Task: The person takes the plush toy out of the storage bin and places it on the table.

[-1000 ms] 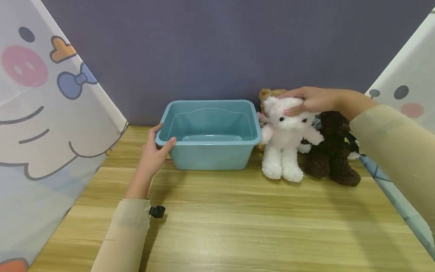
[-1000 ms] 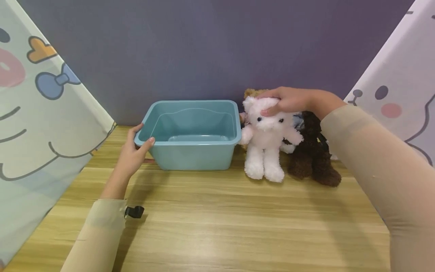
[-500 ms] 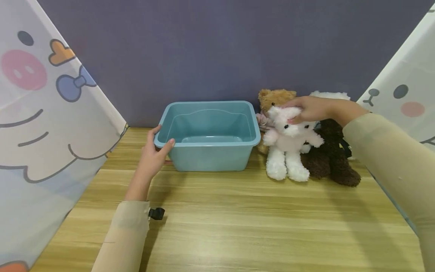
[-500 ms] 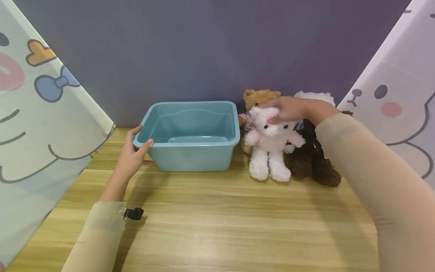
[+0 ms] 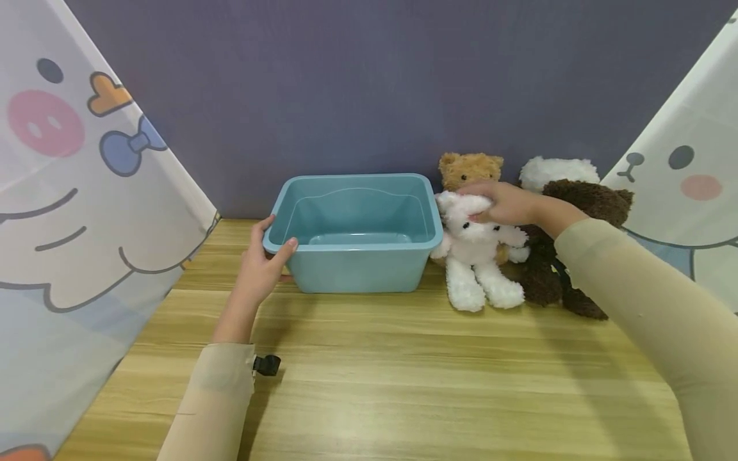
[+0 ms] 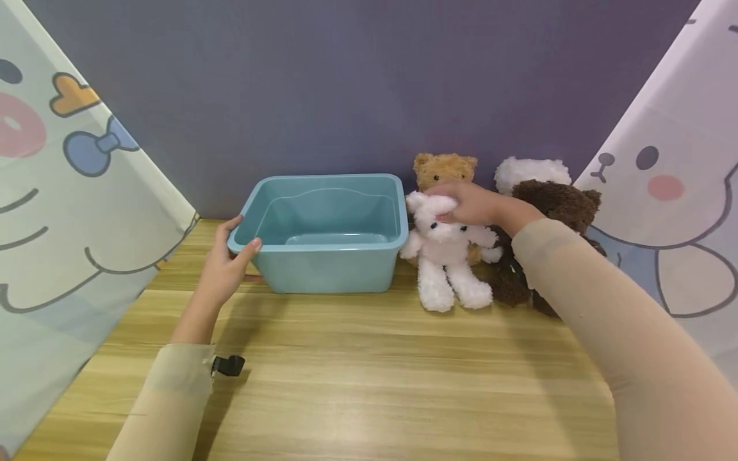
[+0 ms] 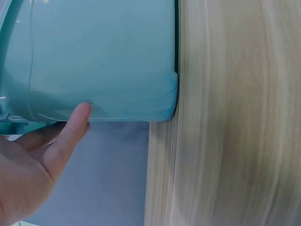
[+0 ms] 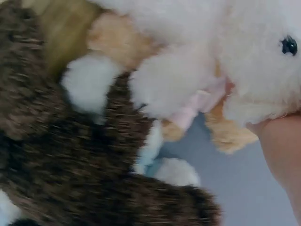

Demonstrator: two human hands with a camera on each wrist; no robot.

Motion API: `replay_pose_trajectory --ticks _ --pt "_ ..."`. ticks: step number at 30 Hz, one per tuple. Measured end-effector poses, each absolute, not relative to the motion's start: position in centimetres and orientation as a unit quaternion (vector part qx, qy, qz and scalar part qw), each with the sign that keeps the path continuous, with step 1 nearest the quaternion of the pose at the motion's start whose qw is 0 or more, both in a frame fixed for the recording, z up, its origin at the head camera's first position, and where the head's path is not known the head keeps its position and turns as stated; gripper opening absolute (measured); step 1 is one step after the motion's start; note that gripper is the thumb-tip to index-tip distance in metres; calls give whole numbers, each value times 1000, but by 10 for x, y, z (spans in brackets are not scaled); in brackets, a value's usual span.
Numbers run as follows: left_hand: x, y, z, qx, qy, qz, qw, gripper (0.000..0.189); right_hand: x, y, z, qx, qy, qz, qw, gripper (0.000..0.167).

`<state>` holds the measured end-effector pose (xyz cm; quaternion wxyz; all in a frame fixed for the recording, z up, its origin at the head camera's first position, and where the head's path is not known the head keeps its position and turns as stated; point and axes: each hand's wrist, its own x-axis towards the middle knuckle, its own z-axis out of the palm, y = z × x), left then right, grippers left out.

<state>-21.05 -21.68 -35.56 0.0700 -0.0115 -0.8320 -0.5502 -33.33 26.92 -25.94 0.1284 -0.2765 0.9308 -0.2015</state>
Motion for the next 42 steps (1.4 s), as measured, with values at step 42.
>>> replay_pose_trajectory --ticks 42 --pt "-213 -216 -357 -12 -833 -549 70 88 -341 279 -304 -234 936 -229 126 74"
